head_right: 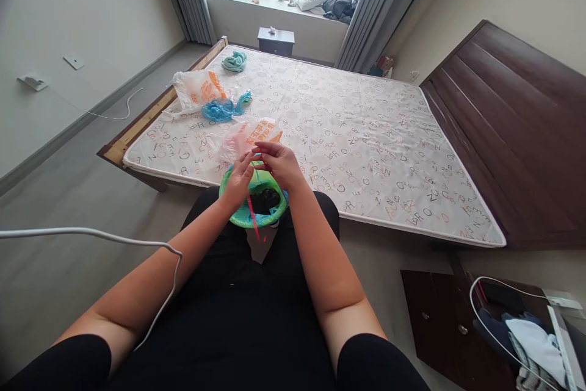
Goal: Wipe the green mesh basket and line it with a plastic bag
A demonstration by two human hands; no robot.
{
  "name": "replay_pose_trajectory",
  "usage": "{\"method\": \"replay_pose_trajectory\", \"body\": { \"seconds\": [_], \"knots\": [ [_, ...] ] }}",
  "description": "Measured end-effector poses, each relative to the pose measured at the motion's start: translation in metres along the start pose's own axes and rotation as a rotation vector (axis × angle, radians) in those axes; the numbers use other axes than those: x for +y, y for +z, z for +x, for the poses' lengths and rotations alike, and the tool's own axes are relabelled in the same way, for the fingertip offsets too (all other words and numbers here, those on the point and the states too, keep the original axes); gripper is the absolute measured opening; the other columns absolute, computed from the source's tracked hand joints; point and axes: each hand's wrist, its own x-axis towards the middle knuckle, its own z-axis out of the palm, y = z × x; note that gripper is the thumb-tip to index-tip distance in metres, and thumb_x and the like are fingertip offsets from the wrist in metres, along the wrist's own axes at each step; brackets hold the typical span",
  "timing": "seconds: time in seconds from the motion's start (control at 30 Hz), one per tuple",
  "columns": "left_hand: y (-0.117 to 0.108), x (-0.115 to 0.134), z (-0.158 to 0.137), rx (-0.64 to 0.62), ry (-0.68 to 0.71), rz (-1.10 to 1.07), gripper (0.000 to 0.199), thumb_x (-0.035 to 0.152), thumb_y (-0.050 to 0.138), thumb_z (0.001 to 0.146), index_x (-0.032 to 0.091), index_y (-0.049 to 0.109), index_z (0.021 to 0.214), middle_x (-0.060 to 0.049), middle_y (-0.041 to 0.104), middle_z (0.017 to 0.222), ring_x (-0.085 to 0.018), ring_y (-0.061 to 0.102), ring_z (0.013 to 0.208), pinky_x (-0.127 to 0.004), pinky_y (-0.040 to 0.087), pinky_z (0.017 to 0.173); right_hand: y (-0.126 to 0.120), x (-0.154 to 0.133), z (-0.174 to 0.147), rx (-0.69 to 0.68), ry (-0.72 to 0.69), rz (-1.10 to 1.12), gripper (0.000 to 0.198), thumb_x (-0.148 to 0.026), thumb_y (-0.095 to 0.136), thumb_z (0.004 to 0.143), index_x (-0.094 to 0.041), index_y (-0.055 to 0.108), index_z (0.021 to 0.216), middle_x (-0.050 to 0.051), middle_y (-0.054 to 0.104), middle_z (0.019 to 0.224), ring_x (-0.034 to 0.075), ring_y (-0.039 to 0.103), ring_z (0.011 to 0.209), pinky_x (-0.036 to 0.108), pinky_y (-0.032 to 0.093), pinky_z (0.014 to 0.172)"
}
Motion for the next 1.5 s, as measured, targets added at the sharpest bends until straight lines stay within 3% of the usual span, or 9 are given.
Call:
{"method": "replay_pose_trajectory", "body": {
  "seconds": [0.17, 0.33, 0.47, 0.6, 0.77, 0.87, 1.03, 1.3, 1.5],
  "knots": [
    [0.008, -0.003, -0.021, 0.019, -0.159, 0.033, 0.047, 0.041, 0.06, 0.097, 0.022, 0.056, 0.14, -0.015, 0.058, 0.14, -0.027, 0.053, 0.134, -0.042, 0.047, 0.107, 0.002, 0.004, 0.006, 0.021, 0.018, -0.016, 0.039, -0.033, 0.082, 0.075, -0.024, 0.07, 0.111, 0.004, 0.074, 0.111, 0.015, 0.071, 0.095, 0.029, 0.064, 0.08],
    [-0.025, -0.009, -0.05, 0.036, -0.292, 0.063, 0.024, 0.029, 0.068, 0.087, 0.02, 0.064, 0.109, -0.008, 0.065, 0.1, -0.022, 0.065, 0.096, -0.036, 0.052, 0.087, -0.007, 0.006, -0.001, 0.065, 0.004, -0.011, 0.039, -0.031, 0.081, 0.075, -0.023, 0.07, 0.112, 0.003, 0.074, 0.111, 0.014, 0.071, 0.093, 0.028, 0.063, 0.079],
    [-0.057, -0.003, -0.078, -0.096, -0.872, -0.393, 0.025, 0.035, 0.073, 0.083, 0.02, 0.052, 0.088, 0.003, 0.055, 0.069, -0.008, 0.045, 0.049, -0.02, 0.034, 0.046, -0.013, 0.004, 0.0, 0.06, -0.004, 0.063, 0.037, -0.027, 0.081, 0.074, -0.023, 0.071, 0.109, 0.002, 0.074, 0.107, 0.012, 0.071, 0.086, 0.025, 0.062, 0.074],
    [-0.064, 0.019, -0.12, -0.178, -1.332, -0.875, 0.025, 0.035, 0.069, 0.087, 0.019, 0.053, 0.099, 0.002, 0.057, 0.072, -0.002, 0.033, 0.04, -0.013, 0.018, 0.037, -0.013, 0.0, 0.007, -0.013, 0.075, 0.038, 0.033, -0.023, 0.079, 0.077, -0.022, 0.072, 0.109, 0.003, 0.073, 0.105, 0.011, 0.07, 0.083, 0.024, 0.062, 0.07],
    [-0.048, 0.029, -0.136, -0.056, -1.313, -0.881, 0.044, 0.031, 0.068, 0.092, 0.027, 0.044, 0.129, 0.003, 0.06, 0.078, -0.004, 0.043, 0.044, -0.01, 0.024, 0.039, -0.004, -0.003, 0.019, -0.092, 0.211, -0.139, 0.022, -0.021, 0.074, 0.083, -0.018, 0.074, 0.104, 0.007, 0.075, 0.098, 0.007, 0.059, 0.063, 0.021, 0.052, 0.052],
    [-0.039, 0.019, -0.125, -0.159, -1.351, -0.884, 0.025, 0.03, 0.068, 0.093, 0.02, 0.053, 0.11, 0.0, 0.062, 0.079, -0.005, 0.05, 0.047, -0.013, 0.033, 0.04, 0.003, -0.006, 0.026, -0.129, 0.215, -0.206, 0.018, -0.02, 0.073, 0.084, -0.018, 0.075, 0.101, 0.008, 0.076, 0.095, 0.006, 0.051, 0.055, 0.021, 0.045, 0.046],
    [-0.027, 0.005, -0.12, -0.336, -1.439, -0.858, 0.017, 0.024, 0.077, 0.085, 0.013, 0.063, 0.088, -0.005, 0.066, 0.079, -0.008, 0.058, 0.054, -0.018, 0.046, 0.049, 0.006, -0.019, 0.029, -0.123, 0.2, -0.237, 0.019, -0.021, 0.073, 0.083, -0.019, 0.075, 0.102, 0.009, 0.077, 0.097, 0.011, 0.058, 0.062, 0.025, 0.051, 0.051],
    [-0.013, 0.003, -0.117, -0.268, -1.165, -0.864, 0.034, 0.033, 0.085, 0.078, 0.022, 0.065, 0.104, -0.007, 0.071, 0.12, -0.02, 0.067, 0.111, -0.033, 0.053, 0.088, -0.022, -0.028, 0.022, -0.173, 0.168, -0.104, 0.03, -0.026, 0.078, 0.083, -0.019, 0.073, 0.112, 0.009, 0.076, 0.104, 0.01, 0.062, 0.066, 0.024, 0.056, 0.054],
    [-0.001, -0.008, -0.097, -0.138, -1.102, -0.775, 0.049, 0.034, 0.088, 0.075, 0.022, 0.054, 0.109, -0.006, 0.072, 0.103, -0.02, 0.074, 0.092, -0.034, 0.057, 0.08, -0.044, -0.035, 0.009, -0.136, 0.087, -0.002, 0.035, -0.028, 0.074, 0.085, -0.02, 0.07, 0.119, 0.008, 0.074, 0.116, 0.01, 0.065, 0.074, 0.024, 0.059, 0.063]
  ]
}}
